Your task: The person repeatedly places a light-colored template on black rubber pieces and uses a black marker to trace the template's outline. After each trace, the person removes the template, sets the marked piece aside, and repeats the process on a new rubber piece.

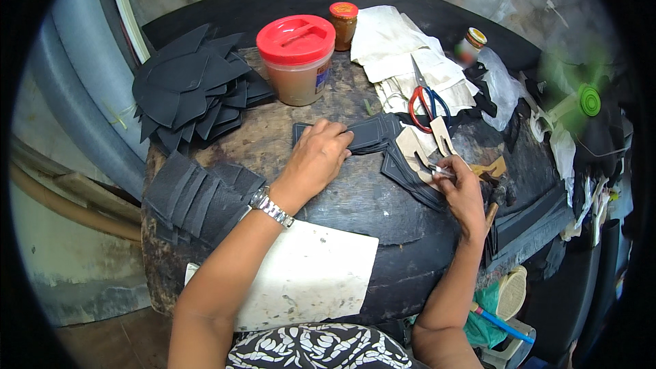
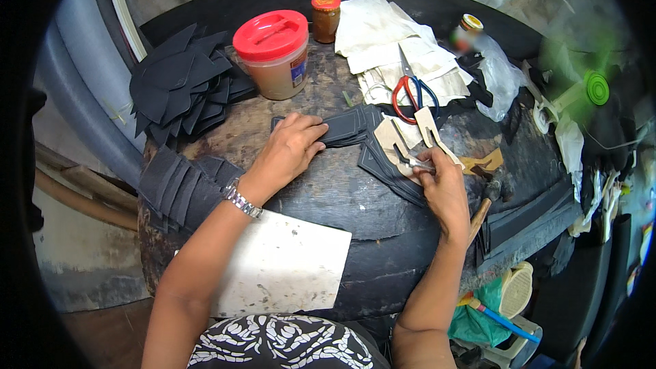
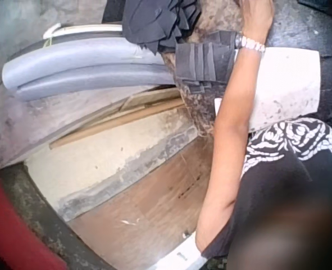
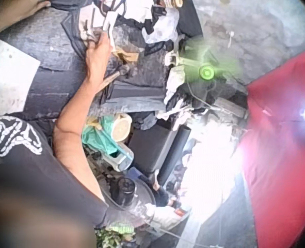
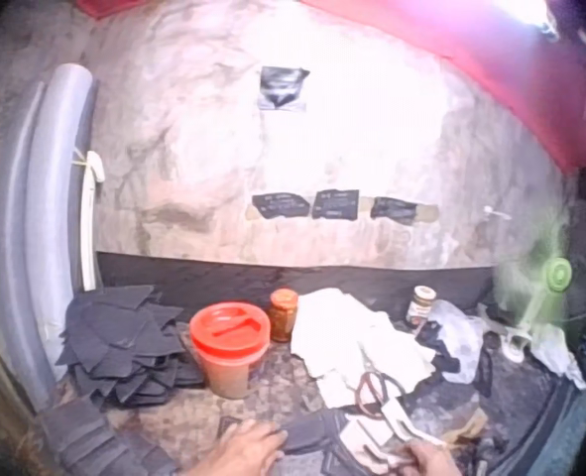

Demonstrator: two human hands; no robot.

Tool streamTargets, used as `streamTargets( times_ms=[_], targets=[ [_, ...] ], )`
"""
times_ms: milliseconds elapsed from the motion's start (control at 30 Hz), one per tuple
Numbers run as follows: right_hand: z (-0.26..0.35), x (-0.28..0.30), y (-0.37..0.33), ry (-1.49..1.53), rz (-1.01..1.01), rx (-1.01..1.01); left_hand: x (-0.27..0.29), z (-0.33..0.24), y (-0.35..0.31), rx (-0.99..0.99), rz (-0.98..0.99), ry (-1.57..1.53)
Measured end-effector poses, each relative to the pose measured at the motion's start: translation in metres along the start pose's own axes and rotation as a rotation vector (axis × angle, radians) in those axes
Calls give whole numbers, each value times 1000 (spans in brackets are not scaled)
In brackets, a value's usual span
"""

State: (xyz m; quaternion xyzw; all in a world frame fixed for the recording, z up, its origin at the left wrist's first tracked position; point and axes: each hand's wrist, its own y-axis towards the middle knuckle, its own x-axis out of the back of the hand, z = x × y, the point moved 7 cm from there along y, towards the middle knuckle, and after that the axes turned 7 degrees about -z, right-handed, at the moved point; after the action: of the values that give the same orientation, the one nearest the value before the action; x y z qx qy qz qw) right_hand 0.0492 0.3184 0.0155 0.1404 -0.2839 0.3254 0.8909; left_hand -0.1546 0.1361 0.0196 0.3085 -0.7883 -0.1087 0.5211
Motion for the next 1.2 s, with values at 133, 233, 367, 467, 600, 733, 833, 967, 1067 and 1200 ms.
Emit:
streamTargets(
  times_ms=[133,233,367,467,600,733,833,967,1067,1200],
  targets=[
    [-3,2,2,-228,-140,159,2,2,2,-67,-66,-80],
    [8,2,-2,-237,-222,305,7,5,2,-65,-43,-93],
    [14,10,-1,-157,-260,270,16,-15,-4,-127,-40,67],
    [19,14,-4,87,-277,202,19,-53,-33,-271,-16,157],
    [45,-15,-13,254,-131,341,13,-87,-88,-126,194,192],
    [53,-61,-22,293,109,268,20,-90,-112,-11,201,192],
    [54,-82,-26,235,269,223,21,-87,-115,2,194,166],
    [56,-93,-31,79,356,240,21,-84,-117,31,210,147],
    [56,-95,-32,30,373,240,24,-80,-118,60,198,161],
    [58,-96,-32,7,376,272,23,-75,-120,95,203,181]
  ],
)
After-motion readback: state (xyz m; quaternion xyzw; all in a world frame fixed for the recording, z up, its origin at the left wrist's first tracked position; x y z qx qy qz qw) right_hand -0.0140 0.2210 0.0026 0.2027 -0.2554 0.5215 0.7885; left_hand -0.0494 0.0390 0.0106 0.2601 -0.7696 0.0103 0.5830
